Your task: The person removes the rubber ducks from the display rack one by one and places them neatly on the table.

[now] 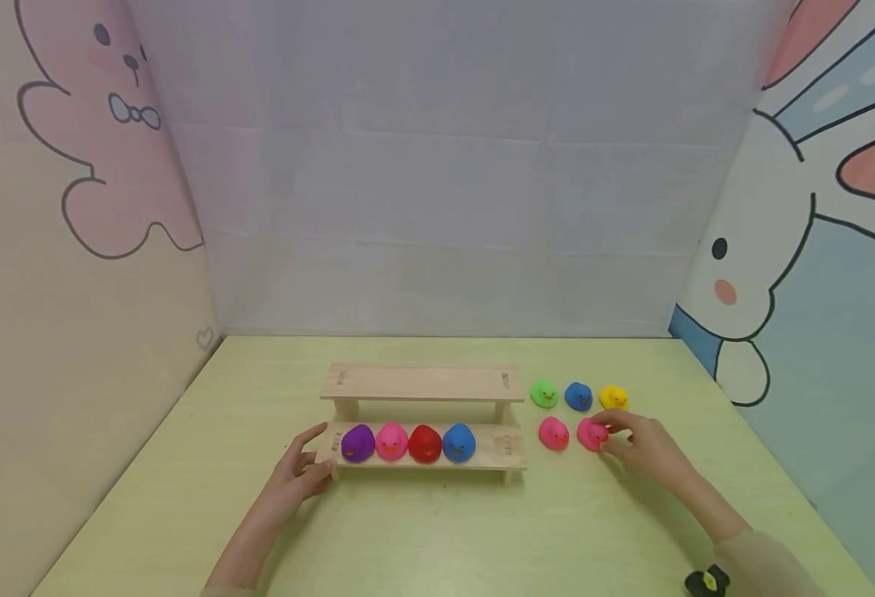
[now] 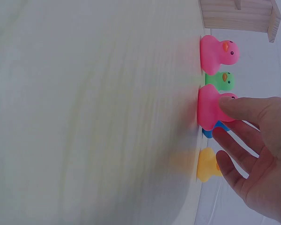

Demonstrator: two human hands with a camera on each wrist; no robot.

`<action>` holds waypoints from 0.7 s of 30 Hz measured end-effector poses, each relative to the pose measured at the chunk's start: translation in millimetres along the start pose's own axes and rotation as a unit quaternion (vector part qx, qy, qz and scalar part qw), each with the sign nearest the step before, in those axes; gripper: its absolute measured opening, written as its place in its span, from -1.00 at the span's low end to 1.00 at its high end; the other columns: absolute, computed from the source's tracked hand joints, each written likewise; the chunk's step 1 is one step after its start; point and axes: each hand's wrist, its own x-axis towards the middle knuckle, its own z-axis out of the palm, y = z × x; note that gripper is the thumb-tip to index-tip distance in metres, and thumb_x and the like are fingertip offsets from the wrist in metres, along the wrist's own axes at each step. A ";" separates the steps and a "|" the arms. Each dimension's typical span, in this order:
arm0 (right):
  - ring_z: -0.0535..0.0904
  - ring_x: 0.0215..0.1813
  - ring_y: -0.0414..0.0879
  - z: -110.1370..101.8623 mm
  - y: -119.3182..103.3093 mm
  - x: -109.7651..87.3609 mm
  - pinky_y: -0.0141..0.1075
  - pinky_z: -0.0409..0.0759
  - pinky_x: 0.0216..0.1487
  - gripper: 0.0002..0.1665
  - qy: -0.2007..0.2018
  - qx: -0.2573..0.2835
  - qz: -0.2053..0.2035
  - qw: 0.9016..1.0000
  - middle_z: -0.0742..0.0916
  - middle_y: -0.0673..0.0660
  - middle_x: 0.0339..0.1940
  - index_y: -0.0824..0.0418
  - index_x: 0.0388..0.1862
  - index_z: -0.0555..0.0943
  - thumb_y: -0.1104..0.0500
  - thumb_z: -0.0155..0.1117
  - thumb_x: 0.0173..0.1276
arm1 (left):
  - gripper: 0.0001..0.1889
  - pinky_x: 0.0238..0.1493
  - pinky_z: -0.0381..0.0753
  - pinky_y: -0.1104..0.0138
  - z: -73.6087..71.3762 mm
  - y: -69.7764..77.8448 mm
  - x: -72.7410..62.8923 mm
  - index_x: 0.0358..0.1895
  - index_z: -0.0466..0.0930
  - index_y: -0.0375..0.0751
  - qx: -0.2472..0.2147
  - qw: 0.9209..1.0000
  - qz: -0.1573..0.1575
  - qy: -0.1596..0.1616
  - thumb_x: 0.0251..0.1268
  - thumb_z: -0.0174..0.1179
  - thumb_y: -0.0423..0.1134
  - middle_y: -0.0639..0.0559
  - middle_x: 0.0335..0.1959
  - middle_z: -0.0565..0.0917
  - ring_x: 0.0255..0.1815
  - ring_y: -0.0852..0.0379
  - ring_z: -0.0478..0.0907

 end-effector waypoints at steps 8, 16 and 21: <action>0.64 -0.02 0.09 -0.3 1.3 0.2 0.04 0.66 -0.05 -0.61 0.000 0.004 -0.005 1.000 0.76 0.19 -0.02 0.18 0.07 0.65 0.22 0.41 0.25 | -0.35 0.04 0.64 0.27 0.8 2.1 -0.3 0.52 0.11 0.10 -0.005 1.000 -0.004 0.008 0.45 0.09 -0.30 -0.25 0.14 0.54 0.02 0.06 0.60; 0.64 0.00 0.11 -0.9 0.6 1.0 0.04 0.66 -0.04 -0.59 -0.006 0.007 0.002 1.000 0.75 0.20 0.00 0.19 0.09 0.64 0.21 0.42 0.24 | -0.35 0.02 0.64 0.29 1.2 3.9 -2.7 0.52 0.10 0.10 -0.002 1.000 -0.006 0.008 0.45 0.09 -0.30 -0.25 0.14 0.54 0.00 0.10 0.60; 0.62 0.04 0.15 -2.5 -4.1 2.2 0.05 0.66 0.00 -0.51 -0.002 0.014 -0.004 1.000 0.73 0.24 0.05 0.23 0.14 0.60 0.20 0.44 0.22 | -0.35 0.02 0.64 0.29 0.8 4.3 -3.3 0.53 0.10 0.09 0.001 1.000 -0.006 0.008 0.45 0.09 -0.30 -0.26 0.14 0.54 0.00 0.09 0.60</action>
